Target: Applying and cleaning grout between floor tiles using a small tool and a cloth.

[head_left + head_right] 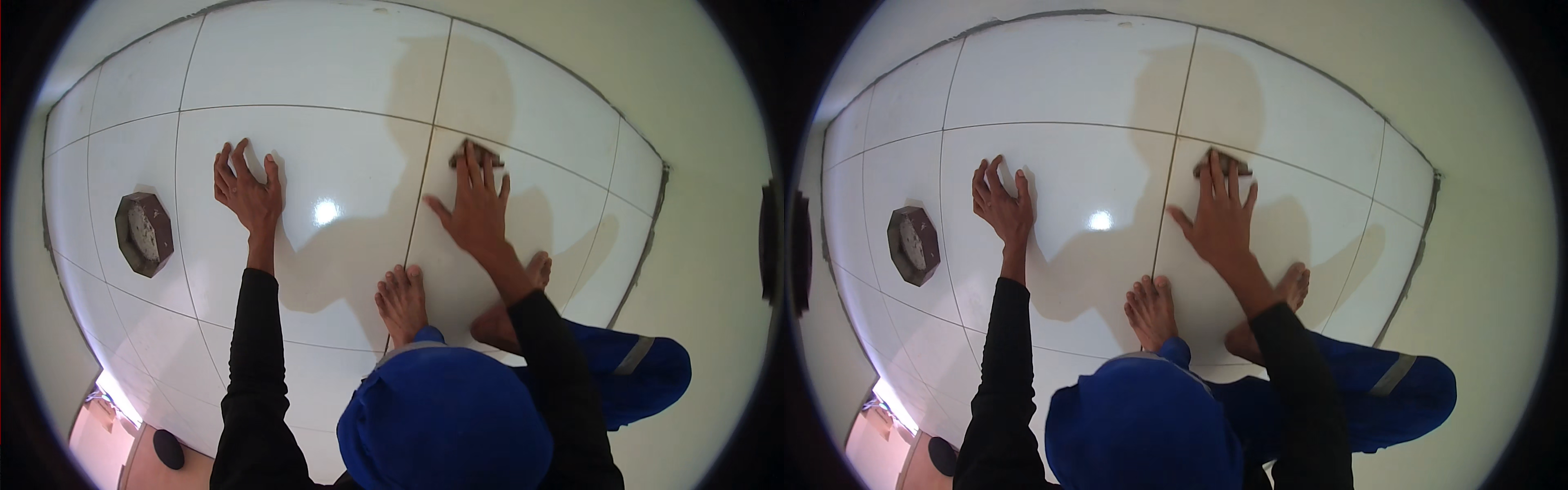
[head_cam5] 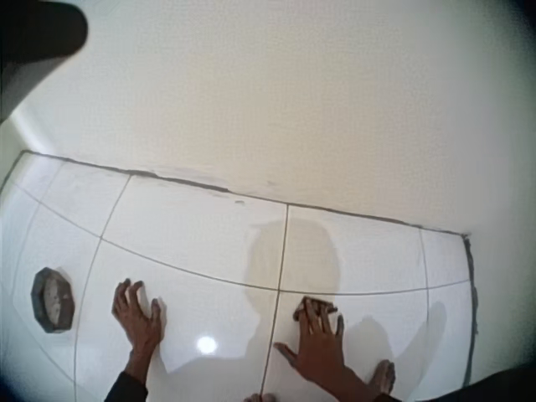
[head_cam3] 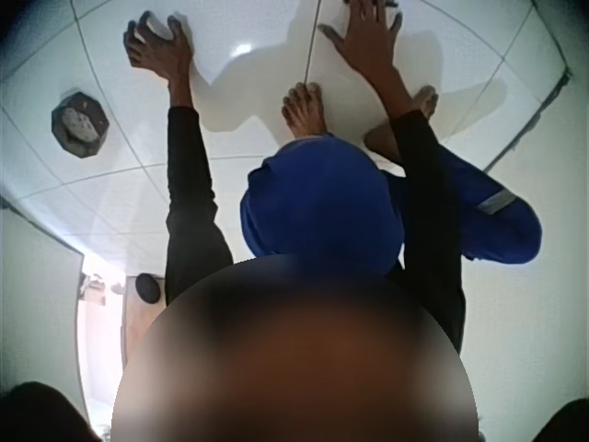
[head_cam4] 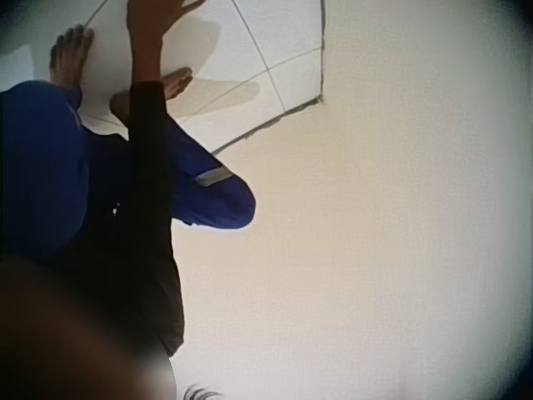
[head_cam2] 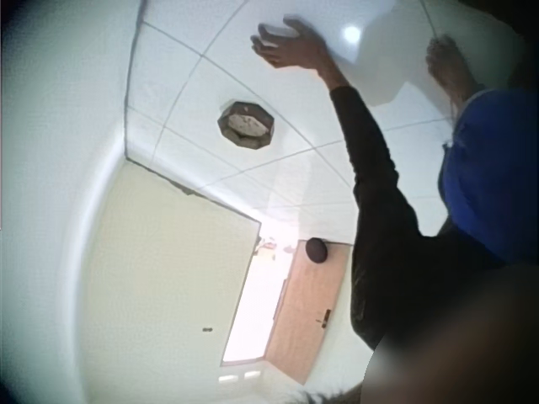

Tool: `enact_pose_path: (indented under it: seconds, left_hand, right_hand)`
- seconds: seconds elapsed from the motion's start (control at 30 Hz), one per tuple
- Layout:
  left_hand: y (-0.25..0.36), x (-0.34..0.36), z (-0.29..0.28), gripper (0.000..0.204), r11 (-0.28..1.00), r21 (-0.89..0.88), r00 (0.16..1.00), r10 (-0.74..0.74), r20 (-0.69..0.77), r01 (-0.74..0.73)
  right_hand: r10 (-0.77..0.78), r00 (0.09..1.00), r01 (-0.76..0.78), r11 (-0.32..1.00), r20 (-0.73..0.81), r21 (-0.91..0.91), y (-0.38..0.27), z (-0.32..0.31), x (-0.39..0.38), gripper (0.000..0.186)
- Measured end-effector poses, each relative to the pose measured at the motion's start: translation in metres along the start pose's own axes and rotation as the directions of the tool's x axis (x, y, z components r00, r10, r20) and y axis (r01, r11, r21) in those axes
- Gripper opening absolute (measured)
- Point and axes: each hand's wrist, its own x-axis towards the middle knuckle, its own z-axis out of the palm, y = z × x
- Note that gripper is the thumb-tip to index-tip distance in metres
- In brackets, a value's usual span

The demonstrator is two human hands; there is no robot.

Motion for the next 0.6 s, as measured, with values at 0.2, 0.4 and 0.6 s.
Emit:
enact_pose_path:
  seconds: [0.2,0.4,0.6]
  left_hand:
    - [-0.009,-0.003,-0.004,0.051,1.0,0.019,1.0,-0.006,-0.003,0.006]
    - [0.002,-0.001,0.001,0.051,1.0,-0.003,1.0,0.006,-0.005,-0.006]
    - [-0.009,-0.002,-0.008,0.051,1.0,0.023,1.0,-0.014,-0.003,0.014]
  right_hand:
    - [-0.094,0.992,0.092,0.995,0.087,0.03,-0.009,0.009,-0.036,0.1]
    - [0.208,0.97,-0.217,0.974,-0.126,-0.065,0.068,-0.003,0.103,0.1]
    - [-0.031,0.999,0.029,0.992,-0.02,-0.121,0.049,0.008,0.068,0.105]
